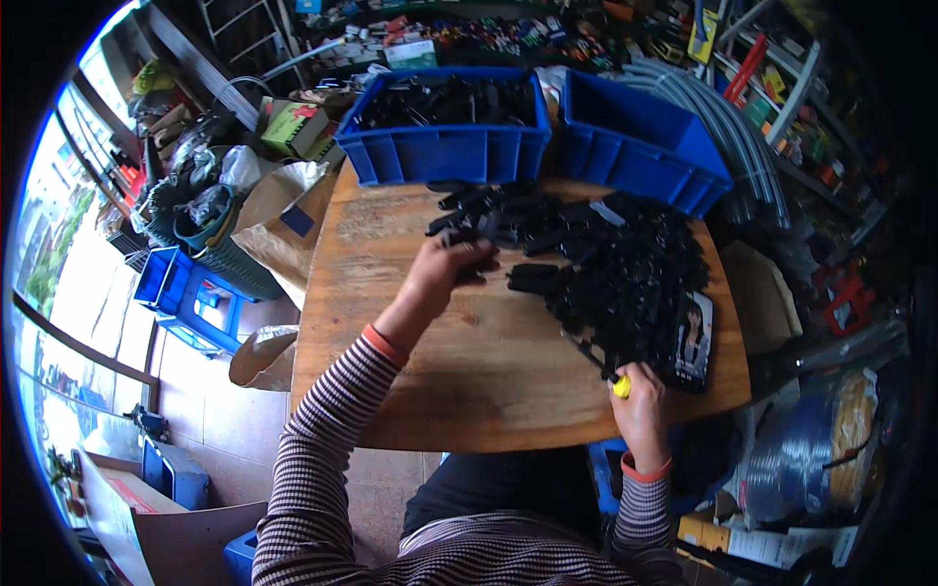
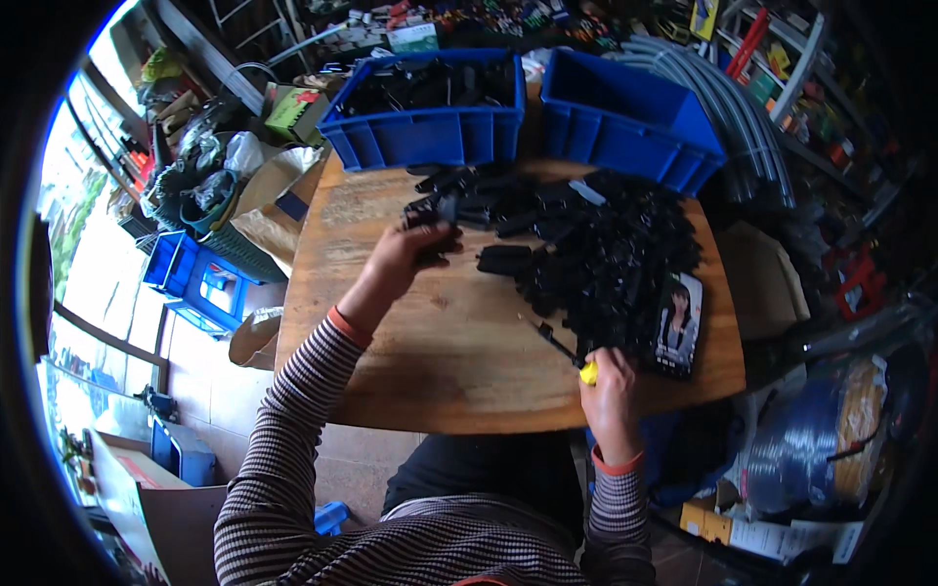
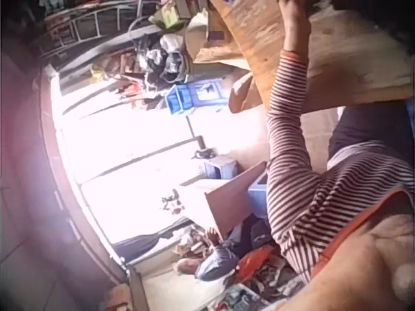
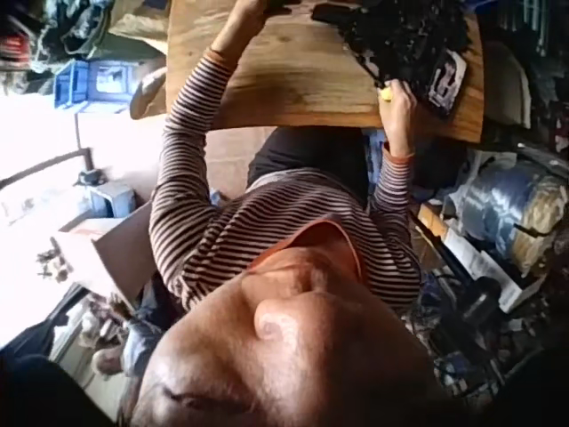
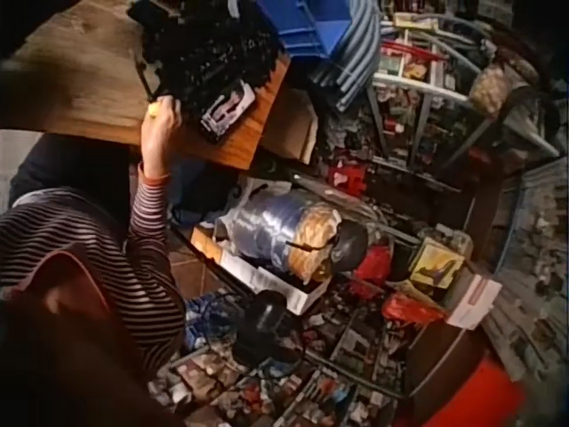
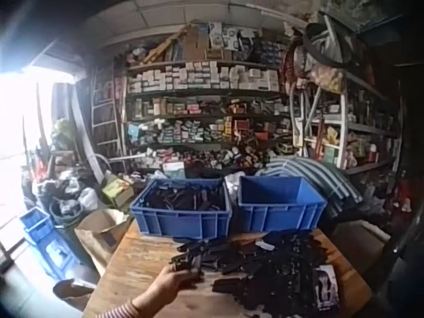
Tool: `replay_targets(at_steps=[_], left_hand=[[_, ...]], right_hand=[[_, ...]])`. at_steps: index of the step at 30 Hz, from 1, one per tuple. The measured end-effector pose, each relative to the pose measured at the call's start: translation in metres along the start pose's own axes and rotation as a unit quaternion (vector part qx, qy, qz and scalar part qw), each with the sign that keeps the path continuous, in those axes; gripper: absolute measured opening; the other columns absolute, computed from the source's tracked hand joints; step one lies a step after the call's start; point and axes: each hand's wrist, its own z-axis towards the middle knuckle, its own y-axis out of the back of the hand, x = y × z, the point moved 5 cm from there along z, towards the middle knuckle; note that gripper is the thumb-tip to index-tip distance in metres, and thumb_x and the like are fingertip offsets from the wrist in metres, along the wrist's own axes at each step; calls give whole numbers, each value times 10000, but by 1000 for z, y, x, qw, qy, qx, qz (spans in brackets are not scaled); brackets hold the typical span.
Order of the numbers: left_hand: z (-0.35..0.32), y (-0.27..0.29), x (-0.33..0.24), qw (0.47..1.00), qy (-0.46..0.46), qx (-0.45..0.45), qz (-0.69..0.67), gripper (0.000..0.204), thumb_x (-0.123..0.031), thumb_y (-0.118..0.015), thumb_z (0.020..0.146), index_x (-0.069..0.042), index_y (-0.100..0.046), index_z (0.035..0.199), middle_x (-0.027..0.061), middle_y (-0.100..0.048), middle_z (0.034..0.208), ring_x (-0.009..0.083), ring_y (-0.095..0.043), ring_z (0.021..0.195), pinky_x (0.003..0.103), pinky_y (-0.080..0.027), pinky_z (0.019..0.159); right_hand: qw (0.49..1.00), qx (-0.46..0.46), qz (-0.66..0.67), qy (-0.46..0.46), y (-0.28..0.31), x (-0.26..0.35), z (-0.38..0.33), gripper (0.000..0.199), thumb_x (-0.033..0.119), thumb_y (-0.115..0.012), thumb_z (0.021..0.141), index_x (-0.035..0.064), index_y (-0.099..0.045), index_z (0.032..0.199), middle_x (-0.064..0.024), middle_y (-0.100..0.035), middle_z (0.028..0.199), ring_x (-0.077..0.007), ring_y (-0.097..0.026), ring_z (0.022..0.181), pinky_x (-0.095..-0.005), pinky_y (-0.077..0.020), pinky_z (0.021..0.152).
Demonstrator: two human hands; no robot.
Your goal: The person assembles plastic components by fitting small clips onto them using a handheld tool and placing the parts into a blue bin.
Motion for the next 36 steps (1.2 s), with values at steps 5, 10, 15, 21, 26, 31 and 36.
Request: replay_targets(at_steps=[5, 10, 15, 21, 26, 31, 36], left_hand=[[109, 85, -70, 989, -14, 55, -138, 219, -190, -574, 909, -25, -593, 1052, 106, -667, 880, 224, -662, 847, 294, -558, 637], [160, 89, -176, 982, -157, -106, 7, 338, -232, -648, 884, -90, -592, 1186, 136, -556, 1281, 203, -567, 1140, 335, -510, 905], [141, 37, -156, 847, -387, -136, 337, 245, -187, -682, 830, -60, -678, 1040, 103, -685, 1010, 159, -662, 877, 287, -539, 714], [35, -38, -15, 765, -366, 39, 529, 278, -126, -696, 792, -78, -671, 1064, 120, -656, 957, 247, -648, 864, 337, -533, 738], [2, -66, 18, 699, -433, 2, 569, 284, -115, -661, 771, -80, -637, 1052, 111, -577, 968, 283, -576, 916, 385, -507, 749], [-2, -63, 27, 618, -444, 17, 648, 226, -96, -608, 766, -75, -635, 989, 108, -553, 979, 284, -549, 954, 396, -486, 809], [-11, -37, 18, 674, -401, -29, 619, 202, -53, -590, 773, -84, -647, 964, 72, -571, 920, 250, -566, 917, 373, -501, 770]], right_hand=[[1000, -3, 24, 7, 6, 8, -11, 238, -56, -697, 694, 6, -603, 904, -169, -620, 900, -374, -611, 848, -407, -497, 712], [999, -6, 43, -8, 6, 12, -7, 255, -96, -672, 681, 4, -597, 904, -164, -626, 888, -368, -621, 854, -402, -505, 718], [999, -1, 49, -6, 11, 6, -3, 253, -111, -656, 678, -5, -592, 899, -168, -634, 882, -369, -625, 854, -407, -509, 717], [998, -22, 62, 26, 6, -4, 0, 248, -121, -644, 675, -8, -591, 889, -172, -639, 875, -368, -625, 851, -406, -506, 712], [997, -33, 48, 57, 9, 0, -10, 211, -73, -686, 700, -5, -590, 874, -165, -635, 869, -364, -615, 813, -388, -496, 692], [997, -27, 43, 50, -1, 4, -8, 193, 10, -739, 728, -6, -592, 852, -151, -619, 835, -353, -604, 779, -388, -484, 675], [997, -18, 41, 62, -9, -2, -6, 196, 43, -751, 739, -7, -595, 846, -144, -600, 799, -341, -605, 761, -396, -479, 669]])
